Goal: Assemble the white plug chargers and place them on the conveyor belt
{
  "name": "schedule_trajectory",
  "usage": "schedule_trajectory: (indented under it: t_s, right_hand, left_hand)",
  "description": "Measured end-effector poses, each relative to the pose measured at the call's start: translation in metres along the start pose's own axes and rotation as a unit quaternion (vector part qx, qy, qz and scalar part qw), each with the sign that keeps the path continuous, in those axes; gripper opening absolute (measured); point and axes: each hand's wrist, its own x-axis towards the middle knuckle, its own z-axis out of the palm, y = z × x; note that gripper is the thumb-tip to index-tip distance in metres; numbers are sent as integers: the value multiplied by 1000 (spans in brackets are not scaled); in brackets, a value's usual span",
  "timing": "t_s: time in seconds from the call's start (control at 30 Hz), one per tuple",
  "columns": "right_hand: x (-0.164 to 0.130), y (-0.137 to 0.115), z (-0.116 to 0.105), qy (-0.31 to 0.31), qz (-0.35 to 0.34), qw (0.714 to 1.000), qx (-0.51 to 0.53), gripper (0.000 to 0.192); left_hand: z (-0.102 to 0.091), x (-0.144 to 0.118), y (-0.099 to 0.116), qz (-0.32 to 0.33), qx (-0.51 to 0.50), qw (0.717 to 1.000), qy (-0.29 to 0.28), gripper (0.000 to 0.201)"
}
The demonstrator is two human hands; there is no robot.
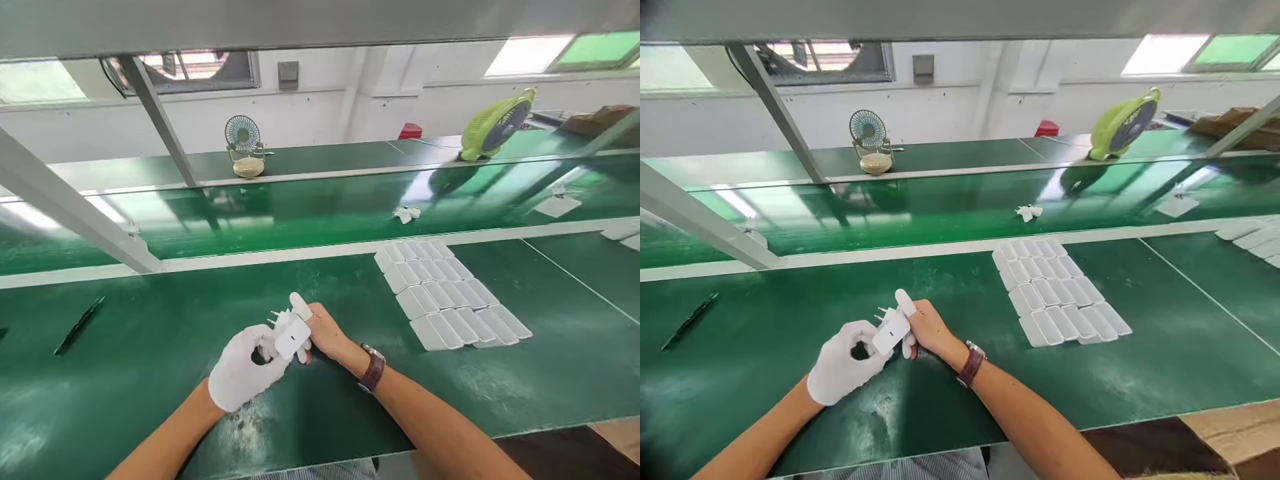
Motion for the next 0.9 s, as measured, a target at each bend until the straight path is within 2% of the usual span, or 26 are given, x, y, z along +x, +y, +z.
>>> schedule_trajectory:
  t_s: [0.1,0.43,0.63,0.8,0.9]
  right_hand:
    - [0,1,-1,0,2,1000,-5,75]
    - [0,0,-1,-1,5,1000,-18,76]
    - [-1,1,0,0,1,999,-41,78]
    - [-5,-1,1,27,-11,995,-99,81]
    - [-7,-3,2,46,-5,990,-133,80]
  left_hand:
    - [0,3,3,34,7,999,-22,8]
    - [2,4,6,116,-18,992,54,15]
    - [2,4,4,111,-4,992,63,16]
    - [-1,5,-3,166,22,986,-11,41]
    - [3,1,-7,181,44,982,-25,61]
